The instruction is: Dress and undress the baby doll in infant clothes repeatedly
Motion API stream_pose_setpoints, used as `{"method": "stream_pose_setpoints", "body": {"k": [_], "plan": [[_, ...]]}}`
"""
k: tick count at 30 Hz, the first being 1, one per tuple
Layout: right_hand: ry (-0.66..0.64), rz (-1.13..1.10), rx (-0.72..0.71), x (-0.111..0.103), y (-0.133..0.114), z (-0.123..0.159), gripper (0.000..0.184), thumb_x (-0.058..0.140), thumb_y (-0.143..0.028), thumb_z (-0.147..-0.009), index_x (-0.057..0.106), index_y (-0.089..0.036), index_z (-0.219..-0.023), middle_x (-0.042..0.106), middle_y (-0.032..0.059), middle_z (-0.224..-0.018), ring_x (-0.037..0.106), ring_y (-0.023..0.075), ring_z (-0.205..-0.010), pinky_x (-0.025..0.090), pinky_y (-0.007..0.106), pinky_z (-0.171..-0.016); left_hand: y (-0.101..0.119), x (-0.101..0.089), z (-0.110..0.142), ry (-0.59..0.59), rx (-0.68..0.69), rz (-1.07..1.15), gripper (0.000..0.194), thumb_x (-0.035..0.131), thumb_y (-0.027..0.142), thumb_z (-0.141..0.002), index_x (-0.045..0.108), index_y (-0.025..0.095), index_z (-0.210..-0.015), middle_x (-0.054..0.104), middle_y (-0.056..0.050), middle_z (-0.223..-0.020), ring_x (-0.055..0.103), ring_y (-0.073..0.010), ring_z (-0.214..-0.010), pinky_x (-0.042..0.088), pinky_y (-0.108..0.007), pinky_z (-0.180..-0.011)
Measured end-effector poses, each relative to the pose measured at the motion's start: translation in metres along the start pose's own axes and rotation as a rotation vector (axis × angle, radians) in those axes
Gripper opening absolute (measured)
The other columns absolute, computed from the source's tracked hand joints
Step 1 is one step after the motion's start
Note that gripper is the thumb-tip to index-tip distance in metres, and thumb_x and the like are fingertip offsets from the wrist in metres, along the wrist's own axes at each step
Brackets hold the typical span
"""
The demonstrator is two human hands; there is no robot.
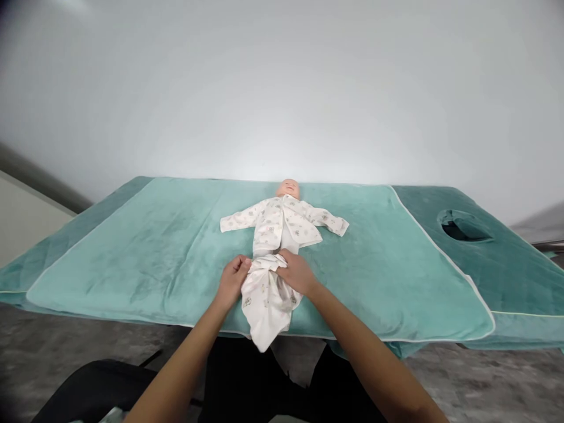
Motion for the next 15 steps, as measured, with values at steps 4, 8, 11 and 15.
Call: {"method": "stream_pose_setpoints", "body": {"k": [4,8,11,15], "plan": [[-0.031,-0.087,0.102,-0.002,0.002,0.000,0.022,0.063,-0.039,-0.083,0.059,-0.024,-0.099,0.068,0.0022,-0.103,0.062,0.0239,-0.095,0.043,0.031,-0.078,-0.004,0.000,-0.045,0.039,-0.030,0.090,0.041,0.065,0.059,-0.080,0.056,0.019,-0.071,0.047,0.003,-0.064,0.040,-0.0126,-0.062,0.032,-0.026,-0.059],[-0.015,-0.190,0.105,-0.007,0.009,-0.001,0.042,0.069,-0.043,-0.080,0.057,-0.023,-0.114,0.065,0.0054,-0.118,0.060,0.0254,-0.106,0.045,0.035,-0.087,-0.012,0.007,-0.070,-0.001,-0.094,0.191,0.036,0.069,0.053,-0.078,0.060,0.019,-0.085,0.049,0.004,-0.068,0.041,-0.0116,-0.062,0.032,-0.025,-0.059],[-0.062,-0.276,0.011,-0.019,0.010,-0.006,0.051,0.075,-0.046,-0.075,0.056,-0.022,-0.117,0.064,0.0048,-0.117,0.058,0.0240,-0.106,0.045,0.034,-0.089,-0.010,0.010,-0.074,-0.031,0.001,0.000,0.025,0.068,0.042,-0.080,0.060,0.020,-0.089,0.052,0.002,-0.074,0.048,-0.0141,-0.069,0.037,-0.027,-0.066],[-0.071,-0.303,-0.059,-0.033,-0.001,-0.018,0.036,0.068,-0.051,-0.081,0.060,-0.021,-0.100,0.063,0.0006,-0.094,0.058,0.0193,-0.090,0.045,0.030,-0.080,0.006,0.015,-0.082,-0.014,0.200,-0.307,0.023,0.068,0.035,-0.080,0.060,0.020,-0.096,0.058,-0.004,-0.097,0.055,-0.0184,-0.087,0.043,-0.032,-0.083]]}}
Point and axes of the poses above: each hand's wrist, its own z-axis away from the middle knuckle, its own x-axis out of the palm, y = z × x, the point moved 4 cm from there along -z, towards the middle knuckle
